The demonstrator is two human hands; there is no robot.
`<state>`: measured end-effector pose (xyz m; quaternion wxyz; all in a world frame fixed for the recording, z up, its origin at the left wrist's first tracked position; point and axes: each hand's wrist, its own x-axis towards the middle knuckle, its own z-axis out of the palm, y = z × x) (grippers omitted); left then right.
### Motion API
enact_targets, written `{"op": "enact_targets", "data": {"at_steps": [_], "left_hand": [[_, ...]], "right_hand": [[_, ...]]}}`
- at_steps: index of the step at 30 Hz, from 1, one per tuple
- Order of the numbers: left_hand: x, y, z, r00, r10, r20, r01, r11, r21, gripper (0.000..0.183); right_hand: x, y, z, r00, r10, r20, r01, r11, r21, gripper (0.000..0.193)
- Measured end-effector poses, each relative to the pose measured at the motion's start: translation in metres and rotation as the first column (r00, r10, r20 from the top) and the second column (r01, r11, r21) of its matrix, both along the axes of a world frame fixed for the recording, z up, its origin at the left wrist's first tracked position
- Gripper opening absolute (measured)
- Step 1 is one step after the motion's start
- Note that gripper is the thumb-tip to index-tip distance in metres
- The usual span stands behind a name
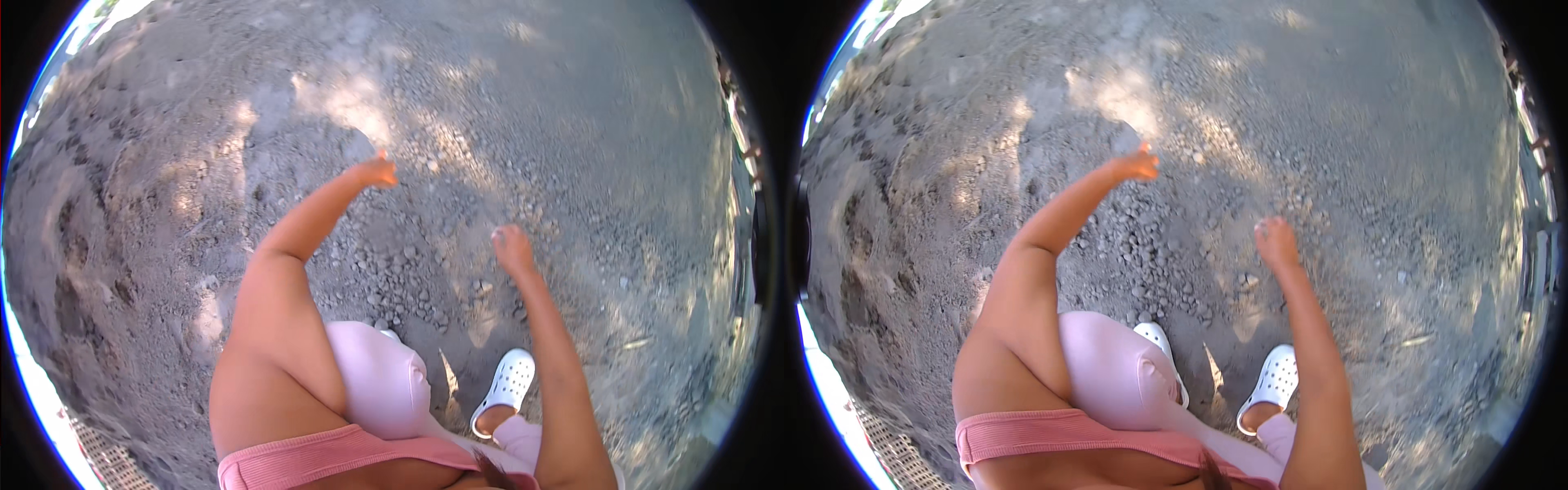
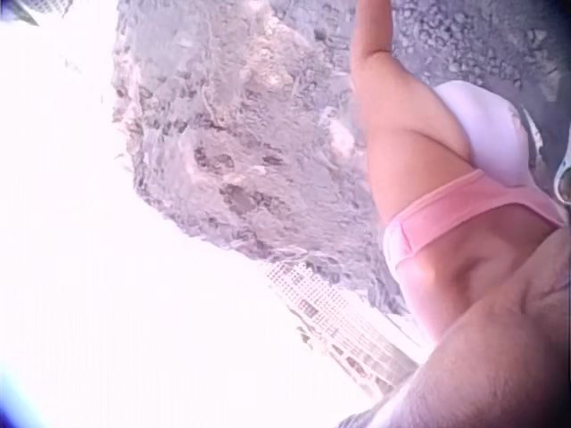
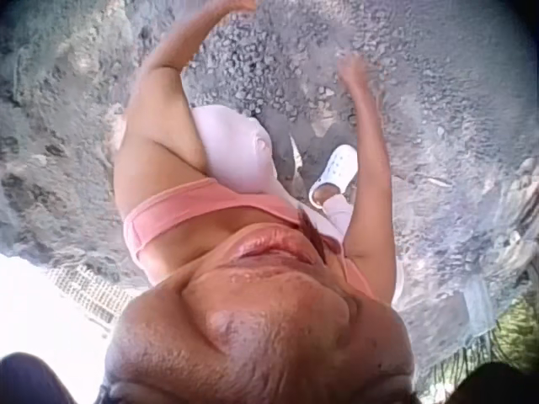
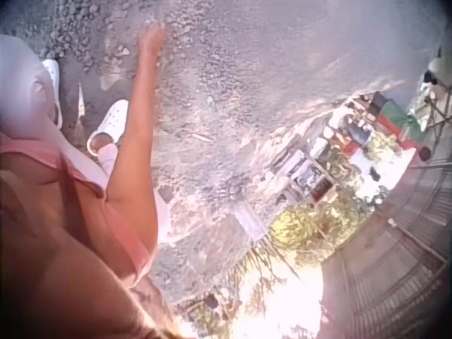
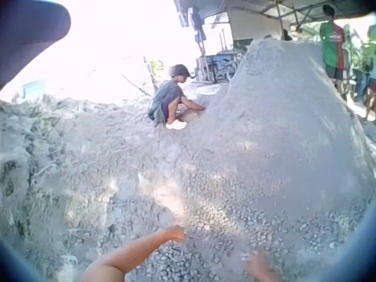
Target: Manually sorting or picking through a pile of sand and gravel with hands.
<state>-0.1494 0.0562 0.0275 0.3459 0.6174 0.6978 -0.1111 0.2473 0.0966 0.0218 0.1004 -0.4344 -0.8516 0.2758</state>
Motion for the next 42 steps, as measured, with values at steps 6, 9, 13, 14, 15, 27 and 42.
{"op": "enact_targets", "data": {"at_steps": [6,9,13,14,15,27,42], "left_hand": [[0.055,-0.062,-0.016,0.992,-0.068,-0.103,0.067,0.998,-0.005,0.053],[0.069,-0.081,-0.011,0.989,-0.142,-0.049,0.148,0.971,0.188,0.052],[0.067,-0.11,-0.002,0.985,-0.167,0.034,0.159,0.971,0.179,0.052],[0.07,-0.112,0.005,0.983,-0.179,0.032,0.174,0.977,0.122,0.053],[0.073,-0.112,0.014,0.981,-0.19,0.031,0.185,0.974,0.134,0.053],[0.104,-0.095,0.034,0.999,-0.036,-0.01,0.035,0.994,-0.105,0.058],[0.159,-0.132,-0.017,0.93,0.233,0.284,-0.281,0.949,0.143,0.061]], "right_hand": [[-0.086,-0.141,0.005,0.954,0.3,-0.019,-0.3,0.954,0.012,0.051],[-0.082,-0.187,-0.001,0.92,0.391,-0.016,-0.391,0.917,-0.072,0.052],[-0.057,-0.216,0.007,0.744,0.665,0.069,-0.668,0.741,0.062,0.048],[-0.048,-0.213,0.007,0.668,0.735,0.116,-0.744,0.665,0.073,0.046],[-0.042,-0.208,0.008,0.677,0.732,0.069,-0.733,0.665,0.141,0.042],[-0.028,-0.156,-0.018,0.613,0.79,0.02,-0.777,0.598,0.194,0.027],[-0.003,-0.145,-0.025,0.702,0.712,0.002,-0.712,0.702,0.005,0.048]]}}
